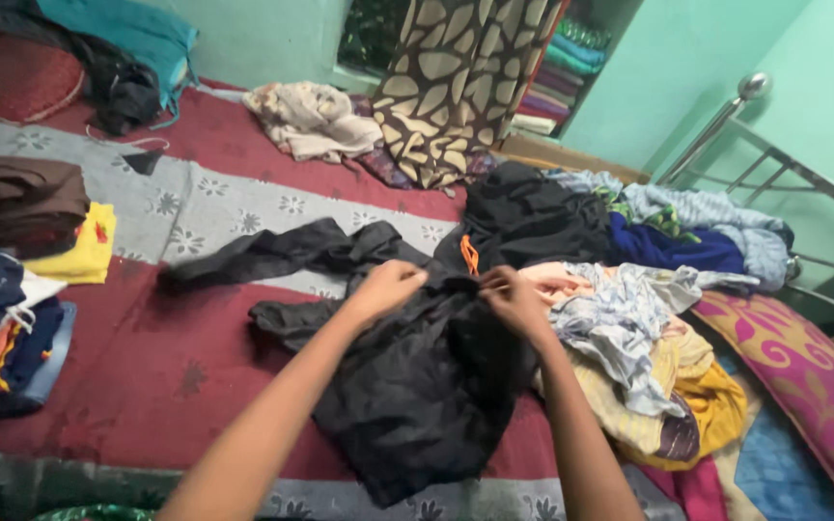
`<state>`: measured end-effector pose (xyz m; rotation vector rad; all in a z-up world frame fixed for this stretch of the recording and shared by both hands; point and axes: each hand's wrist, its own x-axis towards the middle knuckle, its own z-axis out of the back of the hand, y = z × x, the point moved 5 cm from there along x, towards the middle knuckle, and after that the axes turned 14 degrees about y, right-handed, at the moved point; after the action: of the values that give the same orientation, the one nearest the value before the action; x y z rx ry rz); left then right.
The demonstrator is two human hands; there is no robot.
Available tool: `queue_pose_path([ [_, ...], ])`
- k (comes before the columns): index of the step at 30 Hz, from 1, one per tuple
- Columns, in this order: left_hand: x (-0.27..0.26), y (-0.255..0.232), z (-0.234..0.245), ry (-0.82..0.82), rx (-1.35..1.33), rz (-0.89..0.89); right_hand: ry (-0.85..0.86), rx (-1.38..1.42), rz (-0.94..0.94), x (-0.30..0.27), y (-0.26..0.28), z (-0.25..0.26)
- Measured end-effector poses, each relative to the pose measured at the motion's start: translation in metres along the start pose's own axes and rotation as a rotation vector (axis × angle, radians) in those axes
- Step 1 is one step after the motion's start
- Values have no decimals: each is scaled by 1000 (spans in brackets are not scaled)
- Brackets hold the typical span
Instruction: The person folds several pieces of clothing on a bed. They smooth and fold a brown shirt, then a black pair of pants, and finally a patterned shirt, placing each folded item into a neat stack.
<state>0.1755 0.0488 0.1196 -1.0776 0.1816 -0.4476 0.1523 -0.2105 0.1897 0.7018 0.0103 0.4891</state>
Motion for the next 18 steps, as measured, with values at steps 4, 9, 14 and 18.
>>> queue_pose_path([
  [4, -70, 52, 40, -213, 385, 8, 683, -111, 316, -41, 102, -79],
  [9, -131, 121, 61, -11, 668, 233, 902, -317, 227, -67, 143, -145],
  [14, -125, 132, 81, -33, -159, 63, 390, 464, 123, -37, 69, -64],
  [18, -113, 105, 168, -323, -900, -57, -179, 1088, 159, -28, 10, 27],
])
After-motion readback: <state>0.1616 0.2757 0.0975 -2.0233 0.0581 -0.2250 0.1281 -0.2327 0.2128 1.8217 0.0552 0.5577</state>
